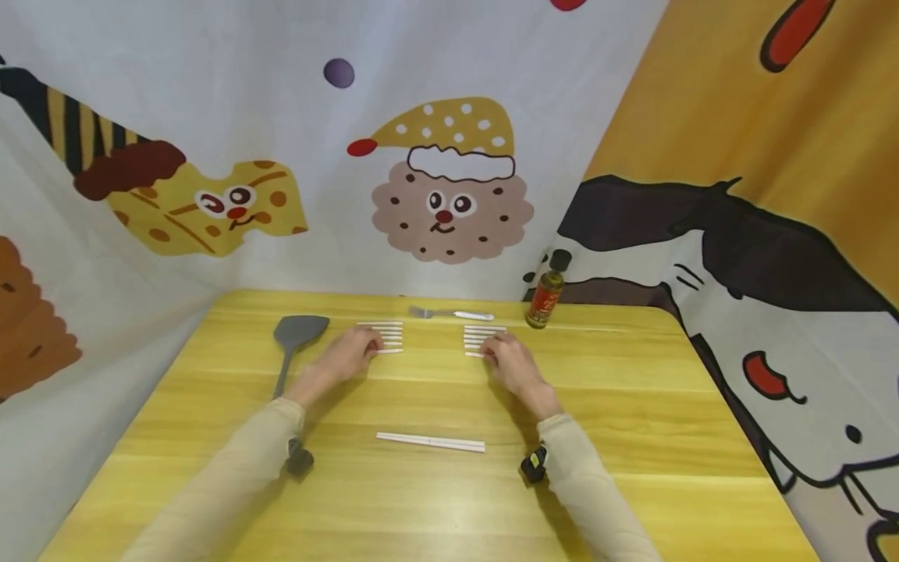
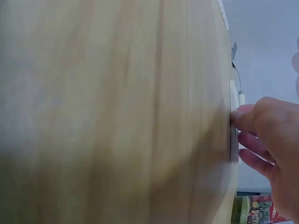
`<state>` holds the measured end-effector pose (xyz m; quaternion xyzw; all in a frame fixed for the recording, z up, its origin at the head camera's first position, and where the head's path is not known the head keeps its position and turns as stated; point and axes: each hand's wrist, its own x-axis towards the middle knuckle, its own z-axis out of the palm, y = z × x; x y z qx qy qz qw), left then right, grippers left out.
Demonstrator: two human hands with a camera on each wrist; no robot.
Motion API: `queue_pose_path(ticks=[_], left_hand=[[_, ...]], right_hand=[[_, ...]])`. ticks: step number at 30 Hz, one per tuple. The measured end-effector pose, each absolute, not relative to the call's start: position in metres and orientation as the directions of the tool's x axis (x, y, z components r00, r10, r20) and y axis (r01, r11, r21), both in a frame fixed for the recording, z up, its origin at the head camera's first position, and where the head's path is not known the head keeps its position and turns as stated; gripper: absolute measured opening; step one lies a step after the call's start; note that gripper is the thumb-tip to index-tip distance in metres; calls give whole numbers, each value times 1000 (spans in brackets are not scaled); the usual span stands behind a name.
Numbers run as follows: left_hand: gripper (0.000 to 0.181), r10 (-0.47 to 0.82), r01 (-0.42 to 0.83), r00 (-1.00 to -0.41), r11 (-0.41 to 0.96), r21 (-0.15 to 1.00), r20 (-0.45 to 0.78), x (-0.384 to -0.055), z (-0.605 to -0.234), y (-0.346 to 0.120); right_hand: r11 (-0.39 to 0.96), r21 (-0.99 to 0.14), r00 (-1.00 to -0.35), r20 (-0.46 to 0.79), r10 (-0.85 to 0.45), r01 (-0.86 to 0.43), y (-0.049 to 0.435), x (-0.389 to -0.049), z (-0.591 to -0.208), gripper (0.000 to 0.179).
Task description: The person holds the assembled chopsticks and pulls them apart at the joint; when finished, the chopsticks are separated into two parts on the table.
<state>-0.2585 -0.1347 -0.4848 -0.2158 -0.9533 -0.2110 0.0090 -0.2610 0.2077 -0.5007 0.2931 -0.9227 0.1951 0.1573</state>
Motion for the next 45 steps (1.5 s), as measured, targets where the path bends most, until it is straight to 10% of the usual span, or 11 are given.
queue_pose_path(ticks=[45], left_hand=[[5,436,484,-875,816,317,213,-249,-474,-141]], right_hand=[[678,-346,-759,368,-537,-648,193,-212,-463,15]])
